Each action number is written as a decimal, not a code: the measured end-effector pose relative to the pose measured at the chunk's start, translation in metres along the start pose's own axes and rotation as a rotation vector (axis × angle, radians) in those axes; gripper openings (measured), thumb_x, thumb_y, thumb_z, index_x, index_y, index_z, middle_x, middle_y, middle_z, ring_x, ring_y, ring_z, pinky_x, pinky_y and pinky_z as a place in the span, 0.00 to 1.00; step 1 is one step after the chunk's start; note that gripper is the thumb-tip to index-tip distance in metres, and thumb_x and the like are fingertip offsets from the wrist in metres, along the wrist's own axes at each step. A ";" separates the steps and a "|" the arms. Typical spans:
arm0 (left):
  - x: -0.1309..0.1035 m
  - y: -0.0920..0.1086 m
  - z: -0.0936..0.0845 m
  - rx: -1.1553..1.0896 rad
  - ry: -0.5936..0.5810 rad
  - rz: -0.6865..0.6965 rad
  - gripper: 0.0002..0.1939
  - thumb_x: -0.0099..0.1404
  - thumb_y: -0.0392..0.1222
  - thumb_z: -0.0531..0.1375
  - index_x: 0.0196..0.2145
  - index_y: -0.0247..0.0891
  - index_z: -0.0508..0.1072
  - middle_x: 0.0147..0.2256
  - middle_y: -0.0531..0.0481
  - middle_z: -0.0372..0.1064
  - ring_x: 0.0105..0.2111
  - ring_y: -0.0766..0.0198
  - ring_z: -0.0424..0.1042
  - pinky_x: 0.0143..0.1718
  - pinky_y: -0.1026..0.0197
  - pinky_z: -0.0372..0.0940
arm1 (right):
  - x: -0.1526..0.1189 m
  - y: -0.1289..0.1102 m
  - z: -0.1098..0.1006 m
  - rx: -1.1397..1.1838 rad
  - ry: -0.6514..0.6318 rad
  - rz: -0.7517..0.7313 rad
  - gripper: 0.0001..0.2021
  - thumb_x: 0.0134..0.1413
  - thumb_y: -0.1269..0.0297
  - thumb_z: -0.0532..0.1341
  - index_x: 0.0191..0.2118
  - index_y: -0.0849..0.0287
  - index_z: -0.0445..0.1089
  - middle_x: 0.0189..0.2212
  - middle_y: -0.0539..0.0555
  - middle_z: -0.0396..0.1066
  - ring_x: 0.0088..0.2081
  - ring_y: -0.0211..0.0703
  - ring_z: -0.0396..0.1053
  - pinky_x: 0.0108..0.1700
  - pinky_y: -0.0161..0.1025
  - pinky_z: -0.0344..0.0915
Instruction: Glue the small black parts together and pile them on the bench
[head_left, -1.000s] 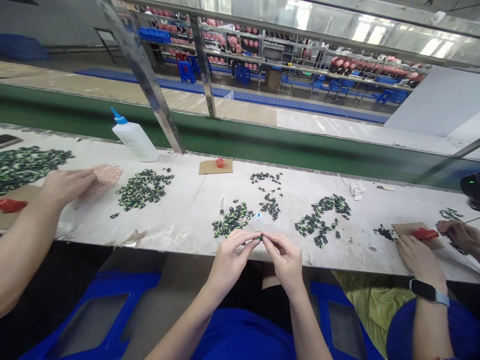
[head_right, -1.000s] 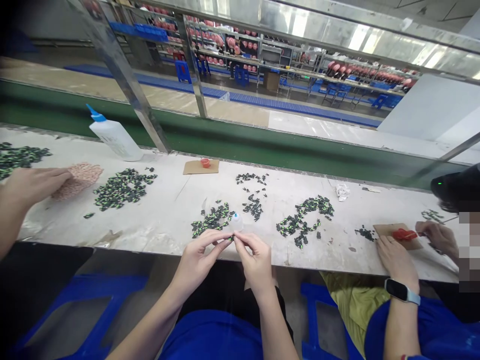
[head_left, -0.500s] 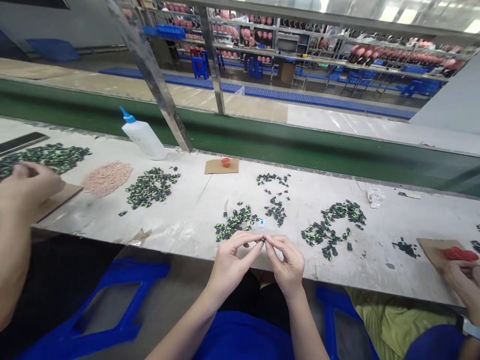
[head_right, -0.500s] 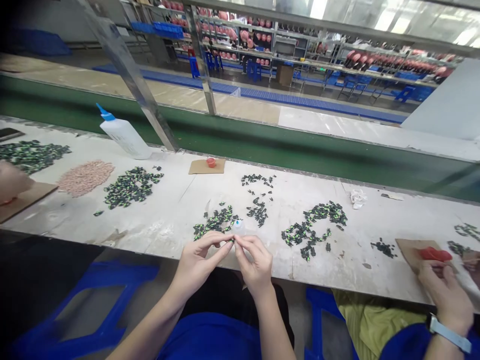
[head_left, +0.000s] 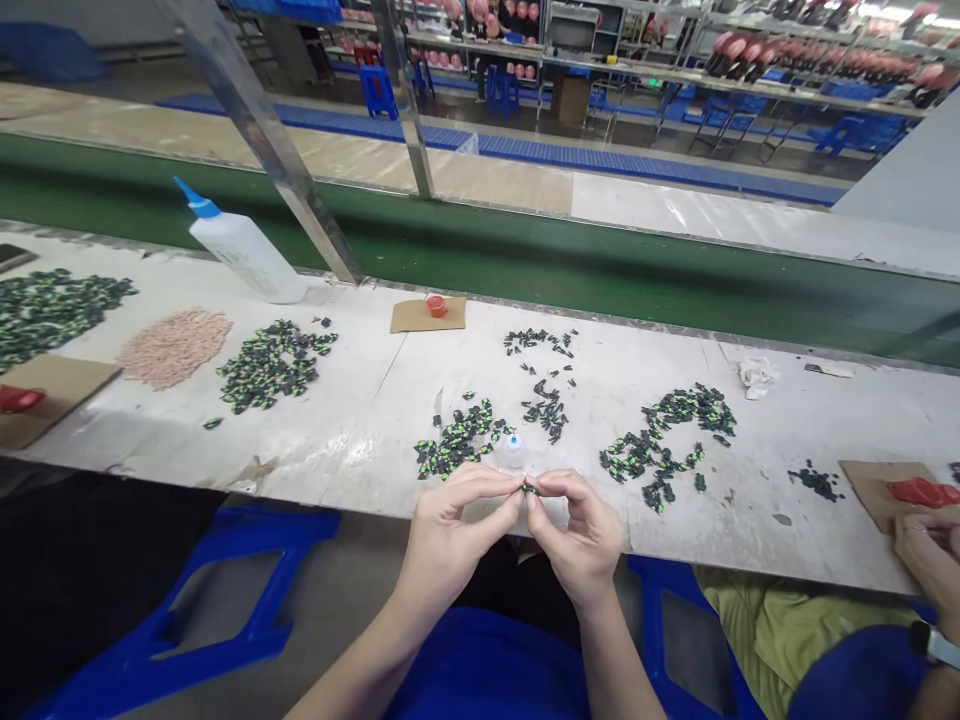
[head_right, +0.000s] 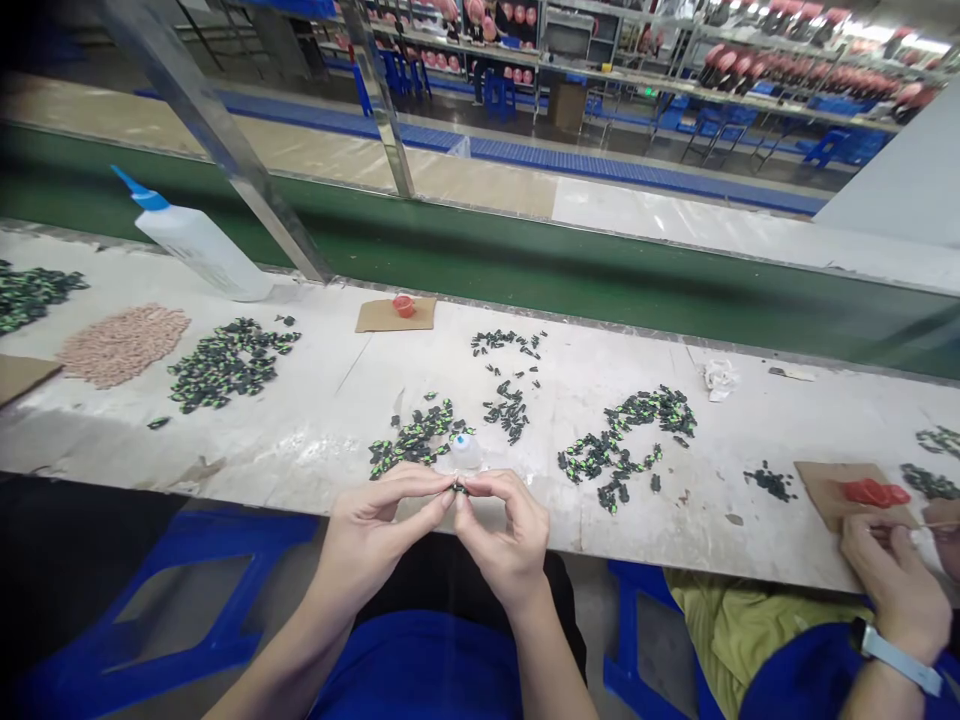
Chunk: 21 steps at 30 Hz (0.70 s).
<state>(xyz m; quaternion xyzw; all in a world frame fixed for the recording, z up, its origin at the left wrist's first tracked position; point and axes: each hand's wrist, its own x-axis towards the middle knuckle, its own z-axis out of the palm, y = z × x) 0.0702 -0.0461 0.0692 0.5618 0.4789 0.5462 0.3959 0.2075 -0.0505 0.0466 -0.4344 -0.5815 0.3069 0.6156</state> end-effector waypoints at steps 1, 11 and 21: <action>0.000 0.001 0.000 0.010 0.001 0.002 0.04 0.56 0.38 0.66 0.30 0.41 0.82 0.29 0.48 0.78 0.32 0.60 0.75 0.36 0.57 0.72 | 0.000 0.000 0.000 0.016 0.008 0.017 0.05 0.51 0.72 0.64 0.34 0.56 0.72 0.29 0.53 0.75 0.32 0.42 0.73 0.35 0.41 0.72; -0.005 0.002 0.005 0.196 -0.064 0.215 0.07 0.61 0.34 0.62 0.35 0.41 0.80 0.30 0.48 0.77 0.32 0.61 0.73 0.33 0.59 0.70 | -0.009 0.008 0.001 0.168 0.141 0.355 0.07 0.45 0.65 0.68 0.34 0.57 0.73 0.26 0.51 0.74 0.30 0.39 0.73 0.36 0.37 0.73; -0.001 -0.008 0.004 0.297 -0.100 0.347 0.14 0.65 0.30 0.57 0.42 0.43 0.78 0.30 0.50 0.76 0.34 0.62 0.71 0.35 0.61 0.69 | 0.001 0.011 -0.013 0.223 -0.059 0.469 0.11 0.45 0.64 0.68 0.39 0.57 0.78 0.29 0.53 0.78 0.32 0.42 0.76 0.40 0.41 0.75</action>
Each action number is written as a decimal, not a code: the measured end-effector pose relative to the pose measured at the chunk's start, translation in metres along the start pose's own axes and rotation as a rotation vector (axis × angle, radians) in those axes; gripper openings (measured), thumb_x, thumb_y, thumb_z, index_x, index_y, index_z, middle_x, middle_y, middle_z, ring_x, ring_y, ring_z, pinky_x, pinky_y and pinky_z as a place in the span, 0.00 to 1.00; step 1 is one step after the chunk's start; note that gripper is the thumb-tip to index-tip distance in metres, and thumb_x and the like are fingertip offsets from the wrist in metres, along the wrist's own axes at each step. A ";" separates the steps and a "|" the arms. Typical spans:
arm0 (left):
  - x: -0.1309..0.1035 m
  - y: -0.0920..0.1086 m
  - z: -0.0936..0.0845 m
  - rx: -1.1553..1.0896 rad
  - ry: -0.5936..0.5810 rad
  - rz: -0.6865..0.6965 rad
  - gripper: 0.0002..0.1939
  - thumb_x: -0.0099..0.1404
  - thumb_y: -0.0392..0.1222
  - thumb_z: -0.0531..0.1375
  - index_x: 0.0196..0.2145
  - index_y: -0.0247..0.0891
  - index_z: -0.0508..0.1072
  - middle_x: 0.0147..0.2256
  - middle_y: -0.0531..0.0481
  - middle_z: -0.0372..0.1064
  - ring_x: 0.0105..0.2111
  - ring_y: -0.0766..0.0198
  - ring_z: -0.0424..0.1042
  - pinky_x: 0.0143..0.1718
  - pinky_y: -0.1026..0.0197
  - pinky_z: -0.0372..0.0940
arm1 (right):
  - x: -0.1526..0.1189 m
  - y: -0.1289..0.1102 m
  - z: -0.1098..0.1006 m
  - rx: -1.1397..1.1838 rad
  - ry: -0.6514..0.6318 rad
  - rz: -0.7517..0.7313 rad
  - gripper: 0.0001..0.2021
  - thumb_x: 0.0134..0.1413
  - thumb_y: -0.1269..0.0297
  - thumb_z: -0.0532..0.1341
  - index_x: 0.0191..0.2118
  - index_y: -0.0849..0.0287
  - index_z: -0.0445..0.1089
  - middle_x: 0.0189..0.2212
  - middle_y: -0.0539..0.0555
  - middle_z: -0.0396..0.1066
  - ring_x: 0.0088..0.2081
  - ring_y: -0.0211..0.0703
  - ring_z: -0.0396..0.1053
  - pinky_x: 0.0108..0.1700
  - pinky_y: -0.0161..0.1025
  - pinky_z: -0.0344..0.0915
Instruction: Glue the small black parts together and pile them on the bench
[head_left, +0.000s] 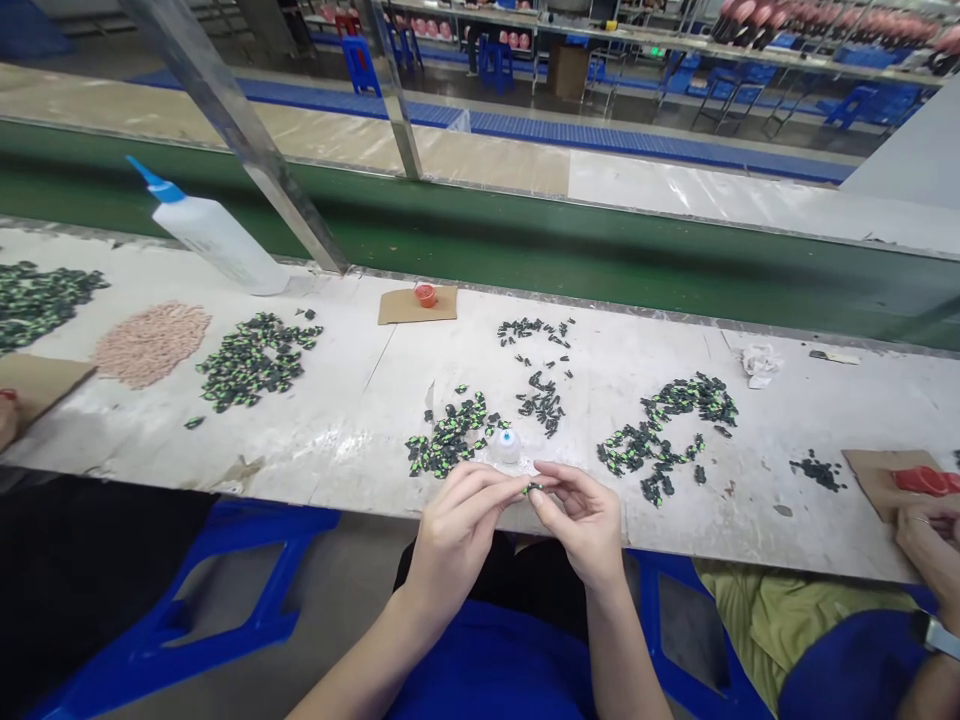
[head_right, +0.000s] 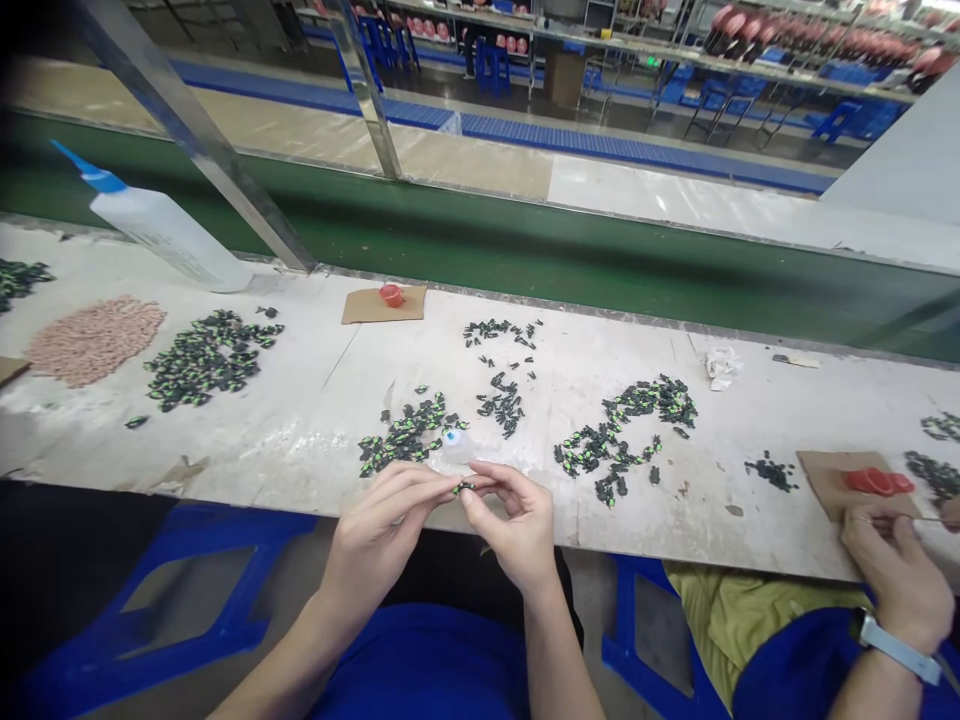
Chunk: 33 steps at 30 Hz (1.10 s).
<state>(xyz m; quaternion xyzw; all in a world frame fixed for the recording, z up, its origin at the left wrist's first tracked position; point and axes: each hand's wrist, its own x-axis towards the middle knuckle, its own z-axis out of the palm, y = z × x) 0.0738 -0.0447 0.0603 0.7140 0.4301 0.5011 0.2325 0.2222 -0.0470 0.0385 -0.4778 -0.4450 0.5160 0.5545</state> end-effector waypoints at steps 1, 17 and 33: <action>0.000 -0.001 -0.001 0.004 -0.018 0.002 0.14 0.65 0.29 0.57 0.42 0.43 0.78 0.31 0.50 0.76 0.34 0.62 0.71 0.35 0.61 0.69 | 0.000 -0.001 0.000 0.005 0.001 0.001 0.12 0.45 0.65 0.68 0.39 0.57 0.78 0.29 0.53 0.78 0.32 0.43 0.76 0.41 0.41 0.75; 0.002 -0.009 0.001 -0.008 -0.162 0.079 0.11 0.66 0.29 0.57 0.40 0.40 0.76 0.32 0.49 0.77 0.33 0.63 0.73 0.34 0.62 0.71 | -0.001 0.010 -0.010 -0.128 0.012 -0.070 0.08 0.44 0.69 0.66 0.34 0.56 0.75 0.24 0.49 0.73 0.28 0.39 0.73 0.35 0.35 0.73; 0.010 -0.083 -0.005 0.554 -0.139 -0.069 0.04 0.62 0.35 0.62 0.35 0.39 0.78 0.32 0.47 0.77 0.39 0.52 0.67 0.40 0.51 0.66 | 0.030 0.037 -0.002 -0.950 0.134 -0.442 0.24 0.48 0.54 0.68 0.51 0.57 0.69 0.46 0.61 0.70 0.50 0.58 0.60 0.51 0.58 0.64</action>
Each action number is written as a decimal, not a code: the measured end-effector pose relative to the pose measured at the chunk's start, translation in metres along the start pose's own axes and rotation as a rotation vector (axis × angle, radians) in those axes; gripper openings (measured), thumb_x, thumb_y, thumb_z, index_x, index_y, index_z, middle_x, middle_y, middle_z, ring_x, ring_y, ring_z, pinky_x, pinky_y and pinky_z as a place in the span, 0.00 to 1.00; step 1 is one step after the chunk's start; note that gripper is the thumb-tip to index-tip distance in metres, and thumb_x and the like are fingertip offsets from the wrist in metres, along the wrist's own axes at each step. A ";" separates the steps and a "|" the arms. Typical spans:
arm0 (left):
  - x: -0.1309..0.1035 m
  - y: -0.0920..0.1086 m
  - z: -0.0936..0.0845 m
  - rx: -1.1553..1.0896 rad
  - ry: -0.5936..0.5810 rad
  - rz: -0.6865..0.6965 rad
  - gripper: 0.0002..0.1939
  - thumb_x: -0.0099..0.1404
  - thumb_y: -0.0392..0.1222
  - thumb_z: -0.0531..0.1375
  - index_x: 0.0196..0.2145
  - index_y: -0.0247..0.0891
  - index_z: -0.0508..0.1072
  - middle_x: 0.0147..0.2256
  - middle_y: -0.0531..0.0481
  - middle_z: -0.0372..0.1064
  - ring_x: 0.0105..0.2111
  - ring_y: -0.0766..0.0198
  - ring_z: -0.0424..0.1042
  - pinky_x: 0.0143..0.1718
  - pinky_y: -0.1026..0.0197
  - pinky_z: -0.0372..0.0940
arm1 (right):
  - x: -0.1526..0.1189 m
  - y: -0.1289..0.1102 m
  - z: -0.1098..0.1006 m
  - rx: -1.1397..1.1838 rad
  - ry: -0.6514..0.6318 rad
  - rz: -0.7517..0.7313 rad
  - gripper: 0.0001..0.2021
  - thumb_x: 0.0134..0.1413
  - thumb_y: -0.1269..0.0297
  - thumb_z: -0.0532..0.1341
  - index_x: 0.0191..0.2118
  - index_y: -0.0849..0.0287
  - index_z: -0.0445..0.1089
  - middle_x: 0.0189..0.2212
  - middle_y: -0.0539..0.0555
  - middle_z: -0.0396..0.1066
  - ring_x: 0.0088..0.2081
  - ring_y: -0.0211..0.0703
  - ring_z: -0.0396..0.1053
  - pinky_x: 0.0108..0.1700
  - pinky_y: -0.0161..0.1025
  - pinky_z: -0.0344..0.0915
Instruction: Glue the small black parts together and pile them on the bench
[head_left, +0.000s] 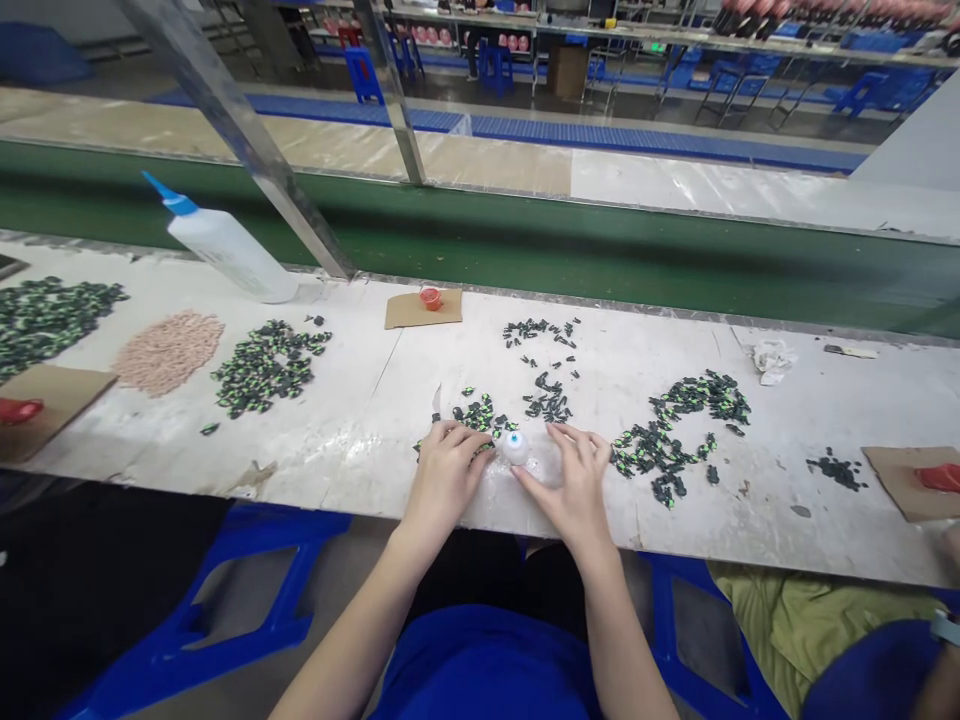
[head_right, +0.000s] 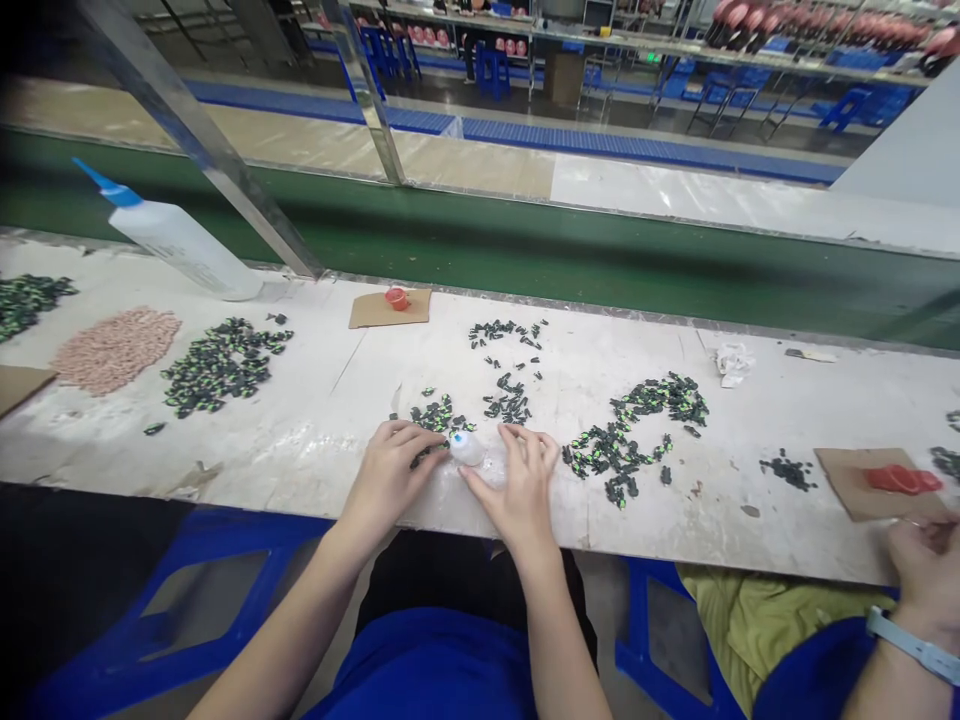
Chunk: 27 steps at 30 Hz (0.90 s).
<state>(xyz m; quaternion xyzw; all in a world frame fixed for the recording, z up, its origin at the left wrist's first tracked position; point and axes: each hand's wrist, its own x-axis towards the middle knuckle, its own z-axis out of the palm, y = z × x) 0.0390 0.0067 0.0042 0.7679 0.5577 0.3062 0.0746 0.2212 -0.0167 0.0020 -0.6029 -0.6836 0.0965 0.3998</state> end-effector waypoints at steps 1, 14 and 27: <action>0.000 0.001 0.005 0.024 -0.018 -0.017 0.04 0.62 0.35 0.62 0.33 0.39 0.78 0.32 0.47 0.76 0.39 0.52 0.66 0.40 0.51 0.65 | 0.001 -0.003 0.009 0.007 -0.033 0.009 0.25 0.47 0.56 0.68 0.51 0.57 0.69 0.47 0.61 0.69 0.50 0.59 0.59 0.51 0.58 0.64; -0.005 0.022 0.009 -0.077 -0.230 -0.070 0.07 0.62 0.33 0.62 0.33 0.45 0.77 0.35 0.52 0.78 0.46 0.54 0.68 0.45 0.51 0.53 | -0.004 0.012 -0.020 0.722 0.015 0.444 0.13 0.42 0.57 0.68 0.33 0.58 0.70 0.27 0.51 0.73 0.27 0.41 0.69 0.30 0.37 0.66; -0.015 0.024 0.014 -0.118 -0.071 -0.190 0.05 0.60 0.35 0.65 0.33 0.44 0.77 0.34 0.52 0.80 0.40 0.57 0.75 0.46 0.50 0.54 | -0.002 0.006 -0.016 0.649 0.100 0.598 0.14 0.45 0.54 0.63 0.22 0.58 0.64 0.16 0.46 0.62 0.20 0.35 0.57 0.23 0.34 0.59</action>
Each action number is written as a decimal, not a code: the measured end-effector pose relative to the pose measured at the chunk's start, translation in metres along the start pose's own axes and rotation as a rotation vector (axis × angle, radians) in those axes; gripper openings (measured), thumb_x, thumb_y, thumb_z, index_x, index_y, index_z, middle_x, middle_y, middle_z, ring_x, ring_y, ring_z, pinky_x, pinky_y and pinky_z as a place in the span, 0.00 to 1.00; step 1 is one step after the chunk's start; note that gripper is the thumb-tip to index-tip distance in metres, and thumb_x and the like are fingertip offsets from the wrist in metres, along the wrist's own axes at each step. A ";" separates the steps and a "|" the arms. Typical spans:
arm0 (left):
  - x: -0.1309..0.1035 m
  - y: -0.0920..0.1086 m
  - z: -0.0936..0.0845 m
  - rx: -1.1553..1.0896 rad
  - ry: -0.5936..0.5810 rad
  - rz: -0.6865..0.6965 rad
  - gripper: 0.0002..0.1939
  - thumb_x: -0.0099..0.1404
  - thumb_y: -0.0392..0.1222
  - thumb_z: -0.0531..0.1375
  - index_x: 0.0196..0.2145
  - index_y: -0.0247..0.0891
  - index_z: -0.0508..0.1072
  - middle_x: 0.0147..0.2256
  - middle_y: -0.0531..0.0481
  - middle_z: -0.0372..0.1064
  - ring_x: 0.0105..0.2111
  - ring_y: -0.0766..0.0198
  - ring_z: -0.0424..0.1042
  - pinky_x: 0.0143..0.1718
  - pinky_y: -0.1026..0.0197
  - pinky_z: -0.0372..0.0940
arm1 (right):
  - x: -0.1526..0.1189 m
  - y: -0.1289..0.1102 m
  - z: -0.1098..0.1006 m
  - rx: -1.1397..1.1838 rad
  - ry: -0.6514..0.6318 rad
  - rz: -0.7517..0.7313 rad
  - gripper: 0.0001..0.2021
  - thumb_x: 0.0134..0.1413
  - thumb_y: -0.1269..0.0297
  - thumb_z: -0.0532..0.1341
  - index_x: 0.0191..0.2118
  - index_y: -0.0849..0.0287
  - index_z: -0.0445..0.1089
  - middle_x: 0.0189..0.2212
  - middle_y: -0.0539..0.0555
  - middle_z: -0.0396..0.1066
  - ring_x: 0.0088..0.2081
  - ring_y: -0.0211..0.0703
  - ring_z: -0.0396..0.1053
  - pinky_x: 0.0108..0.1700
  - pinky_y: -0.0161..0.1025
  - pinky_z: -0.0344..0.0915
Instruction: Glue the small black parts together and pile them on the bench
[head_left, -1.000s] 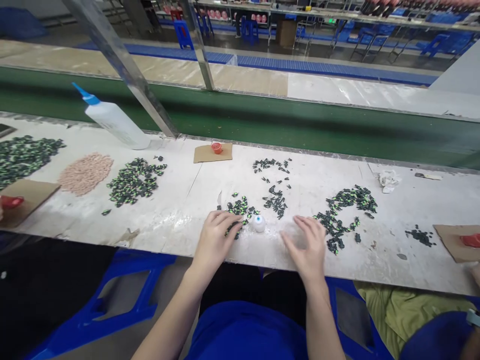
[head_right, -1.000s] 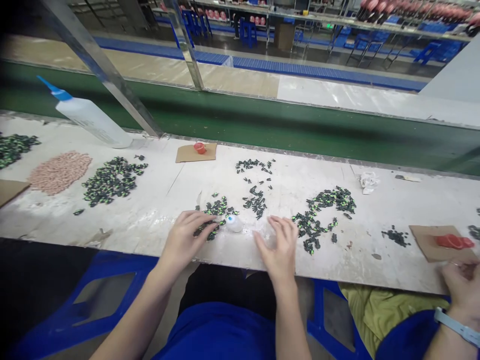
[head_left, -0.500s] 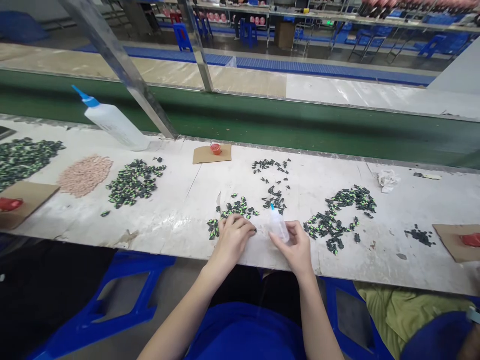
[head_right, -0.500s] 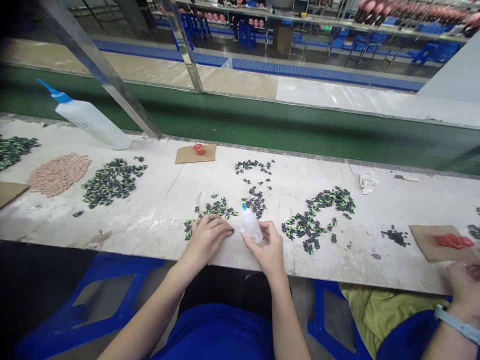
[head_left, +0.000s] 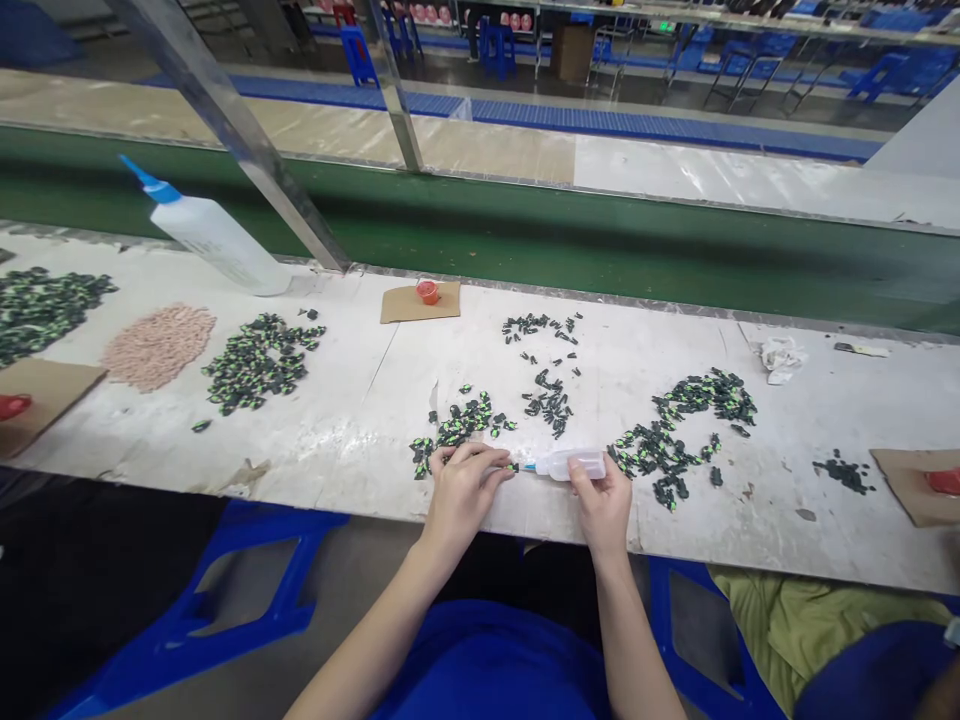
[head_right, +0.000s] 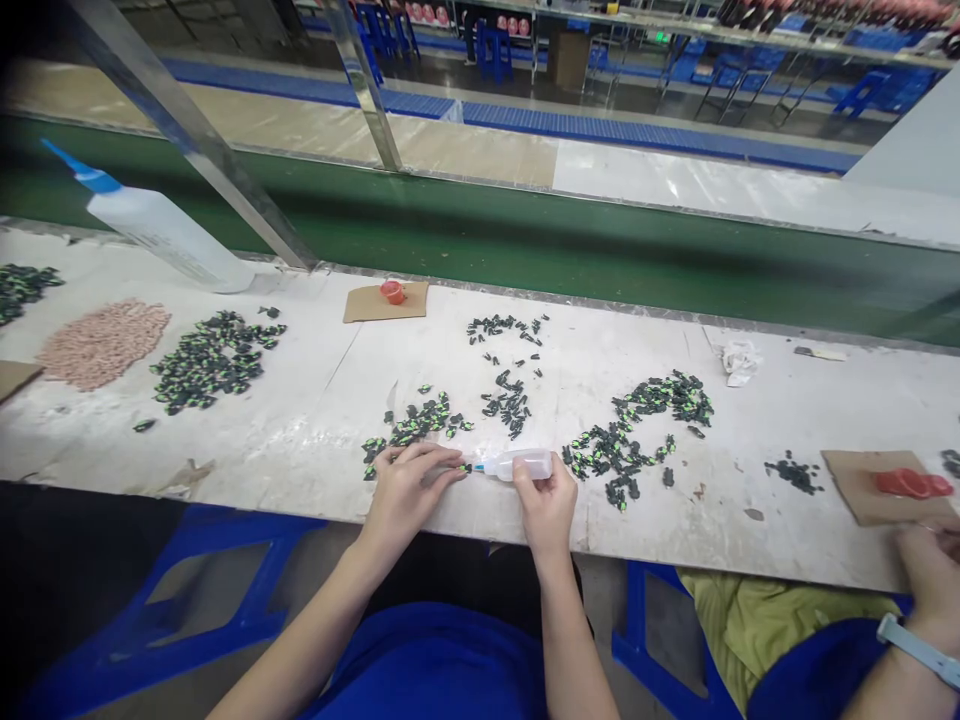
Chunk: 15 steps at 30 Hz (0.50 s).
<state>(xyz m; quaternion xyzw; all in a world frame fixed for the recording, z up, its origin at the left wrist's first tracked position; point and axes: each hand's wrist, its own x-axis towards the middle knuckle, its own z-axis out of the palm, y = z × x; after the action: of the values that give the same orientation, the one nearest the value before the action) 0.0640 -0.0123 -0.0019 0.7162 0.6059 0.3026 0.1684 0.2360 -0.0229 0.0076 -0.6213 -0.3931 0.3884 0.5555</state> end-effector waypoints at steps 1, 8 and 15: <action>-0.001 0.000 0.001 -0.002 0.013 0.006 0.04 0.60 0.35 0.65 0.33 0.44 0.77 0.34 0.52 0.80 0.39 0.57 0.75 0.46 0.50 0.54 | 0.000 -0.001 0.001 -0.015 -0.008 0.005 0.14 0.45 0.54 0.63 0.22 0.58 0.64 0.16 0.46 0.62 0.20 0.35 0.57 0.23 0.34 0.59; -0.001 -0.001 0.001 -0.007 0.028 0.017 0.04 0.60 0.35 0.65 0.32 0.44 0.76 0.34 0.54 0.80 0.38 0.58 0.76 0.45 0.51 0.54 | 0.000 0.001 0.001 -0.070 -0.021 0.033 0.14 0.44 0.53 0.63 0.22 0.60 0.66 0.18 0.48 0.64 0.22 0.37 0.60 0.24 0.34 0.60; -0.001 -0.001 0.000 -0.010 0.022 0.020 0.04 0.59 0.36 0.66 0.32 0.44 0.77 0.33 0.55 0.80 0.38 0.58 0.76 0.46 0.51 0.53 | 0.000 0.002 0.001 -0.078 -0.047 0.042 0.14 0.45 0.53 0.63 0.23 0.59 0.66 0.18 0.48 0.64 0.23 0.37 0.60 0.25 0.34 0.59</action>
<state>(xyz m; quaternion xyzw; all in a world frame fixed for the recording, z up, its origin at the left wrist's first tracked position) 0.0638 -0.0127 -0.0027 0.7180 0.5990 0.3152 0.1621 0.2355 -0.0229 0.0058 -0.6411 -0.4080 0.3988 0.5133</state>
